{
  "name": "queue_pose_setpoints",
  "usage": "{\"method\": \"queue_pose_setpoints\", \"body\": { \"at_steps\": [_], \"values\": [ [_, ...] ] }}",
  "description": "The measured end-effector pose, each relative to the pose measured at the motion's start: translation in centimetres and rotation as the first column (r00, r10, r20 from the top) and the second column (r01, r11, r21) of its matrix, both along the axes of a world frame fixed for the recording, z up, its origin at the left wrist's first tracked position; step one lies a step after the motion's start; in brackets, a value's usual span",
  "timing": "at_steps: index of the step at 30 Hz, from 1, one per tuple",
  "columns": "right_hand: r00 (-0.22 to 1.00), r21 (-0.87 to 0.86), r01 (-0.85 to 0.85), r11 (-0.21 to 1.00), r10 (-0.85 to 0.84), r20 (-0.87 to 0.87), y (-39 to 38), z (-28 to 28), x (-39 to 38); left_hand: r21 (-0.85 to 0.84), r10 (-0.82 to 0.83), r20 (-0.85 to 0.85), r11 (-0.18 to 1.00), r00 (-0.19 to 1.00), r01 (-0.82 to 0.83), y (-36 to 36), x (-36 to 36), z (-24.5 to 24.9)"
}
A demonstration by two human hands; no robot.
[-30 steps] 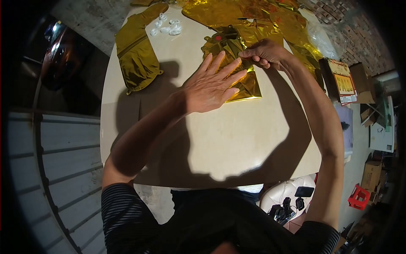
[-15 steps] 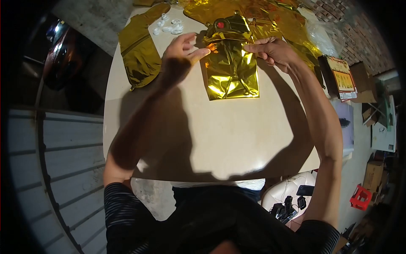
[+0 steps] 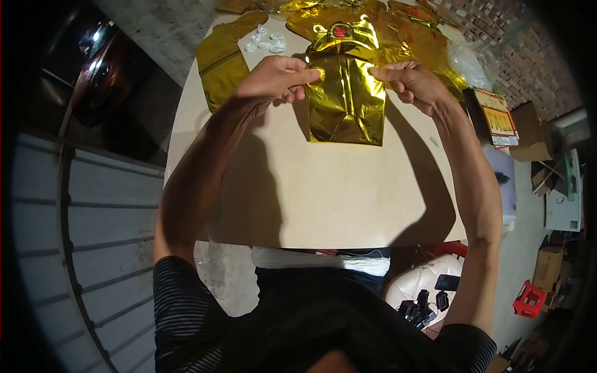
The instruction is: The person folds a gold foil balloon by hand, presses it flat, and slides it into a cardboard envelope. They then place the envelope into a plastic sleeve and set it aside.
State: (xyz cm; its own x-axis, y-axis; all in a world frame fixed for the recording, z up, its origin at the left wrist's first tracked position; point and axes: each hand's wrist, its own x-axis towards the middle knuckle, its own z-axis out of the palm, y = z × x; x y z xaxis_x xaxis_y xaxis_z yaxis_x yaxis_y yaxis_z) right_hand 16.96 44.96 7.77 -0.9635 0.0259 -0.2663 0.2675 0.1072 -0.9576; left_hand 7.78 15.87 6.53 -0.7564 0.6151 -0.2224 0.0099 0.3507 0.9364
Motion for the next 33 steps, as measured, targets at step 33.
{"method": "queue_pose_setpoints", "body": {
  "at_steps": [33],
  "values": [
    [0.998, -0.147, -0.019, 0.989, 0.027, 0.053, -1.3, 0.5, 2.2, 0.214, -0.338, 0.163, 0.929, 0.927, 0.302, -1.1, 0.6, 0.4]
  ]
}}
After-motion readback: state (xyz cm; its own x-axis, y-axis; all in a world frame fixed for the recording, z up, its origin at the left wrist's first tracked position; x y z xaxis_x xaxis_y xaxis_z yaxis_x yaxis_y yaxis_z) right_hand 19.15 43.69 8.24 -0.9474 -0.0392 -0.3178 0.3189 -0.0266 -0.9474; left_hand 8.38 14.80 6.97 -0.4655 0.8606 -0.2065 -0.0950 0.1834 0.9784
